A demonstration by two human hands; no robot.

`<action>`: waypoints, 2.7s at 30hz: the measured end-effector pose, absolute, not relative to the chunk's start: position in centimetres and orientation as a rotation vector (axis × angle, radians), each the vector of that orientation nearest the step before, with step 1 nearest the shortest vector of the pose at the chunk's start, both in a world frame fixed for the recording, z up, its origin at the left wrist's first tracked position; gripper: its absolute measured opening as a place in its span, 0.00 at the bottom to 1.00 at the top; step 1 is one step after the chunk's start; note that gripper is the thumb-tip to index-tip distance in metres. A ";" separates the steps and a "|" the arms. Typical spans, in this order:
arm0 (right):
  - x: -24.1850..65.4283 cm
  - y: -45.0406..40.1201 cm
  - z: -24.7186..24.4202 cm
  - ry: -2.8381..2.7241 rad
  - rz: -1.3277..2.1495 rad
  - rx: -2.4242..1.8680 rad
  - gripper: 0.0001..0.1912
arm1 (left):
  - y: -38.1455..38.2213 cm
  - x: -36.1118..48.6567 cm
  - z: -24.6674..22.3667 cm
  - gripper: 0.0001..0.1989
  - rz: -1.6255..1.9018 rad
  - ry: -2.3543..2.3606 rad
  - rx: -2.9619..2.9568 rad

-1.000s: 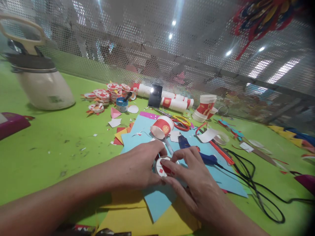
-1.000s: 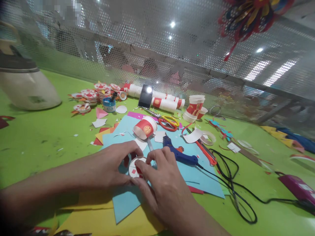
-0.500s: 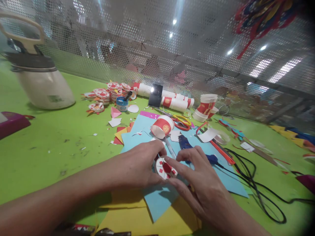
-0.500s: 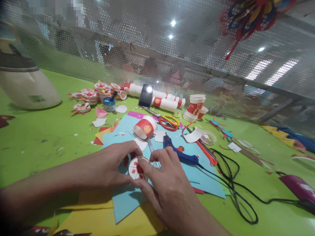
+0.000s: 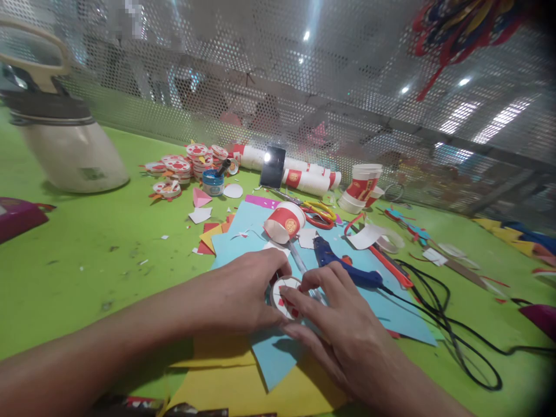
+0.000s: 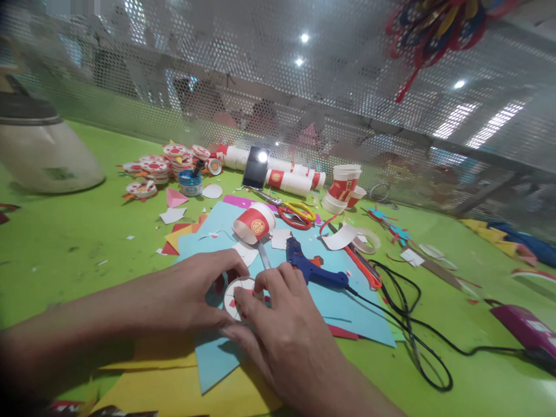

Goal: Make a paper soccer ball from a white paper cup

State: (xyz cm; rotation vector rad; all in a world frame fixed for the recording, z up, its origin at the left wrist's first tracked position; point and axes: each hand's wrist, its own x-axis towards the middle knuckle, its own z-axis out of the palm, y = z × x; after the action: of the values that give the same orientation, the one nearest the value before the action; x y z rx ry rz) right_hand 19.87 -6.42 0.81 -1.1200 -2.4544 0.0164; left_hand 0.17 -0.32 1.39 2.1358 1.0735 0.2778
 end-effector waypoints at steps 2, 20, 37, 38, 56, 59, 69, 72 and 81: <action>19.9 -6.4 0.8 -2.462 0.019 -1.113 0.13 | -0.3 0.2 1.3 0.19 0.279 1.071 2.136; 21.1 -5.9 0.9 -2.135 0.019 -1.117 0.09 | -0.3 0.2 1.4 0.19 0.389 1.014 2.146; 20.6 -4.7 1.8 -1.696 1.018 -1.336 0.16 | 0.0 0.3 1.0 0.19 0.657 0.741 2.138; 20.5 -4.7 1.8 -1.659 1.051 -1.340 0.16 | 0.0 0.3 1.0 0.20 0.664 0.730 2.131; 20.0 -4.5 0.8 -1.373 1.263 -1.291 0.28 | 1.3 -0.4 -0.2 0.33 0.529 0.633 1.877; 19.7 -4.5 0.2 -1.374 1.248 -1.308 0.29 | 1.3 0.0 -0.5 0.34 0.545 0.628 1.859; 24.0 -3.6 2.8 -1.688 0.611 -1.546 0.21 | 1.6 -0.1 -0.2 0.26 0.552 0.801 1.968; 26.6 -2.0 3.9 -1.922 0.321 -1.656 0.11 | 2.2 -0.3 -0.4 0.25 0.536 0.907 2.096; 27.2 -1.2 2.1 -2.491 0.146 -1.795 0.18 | 2.3 -0.4 0.0 0.27 0.535 0.963 2.291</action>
State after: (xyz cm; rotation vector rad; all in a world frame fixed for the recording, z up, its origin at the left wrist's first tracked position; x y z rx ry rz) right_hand 27.17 -1.22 2.08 -1.7947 -2.4910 0.1458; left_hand -0.37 2.27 -0.01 2.2906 0.9634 0.5345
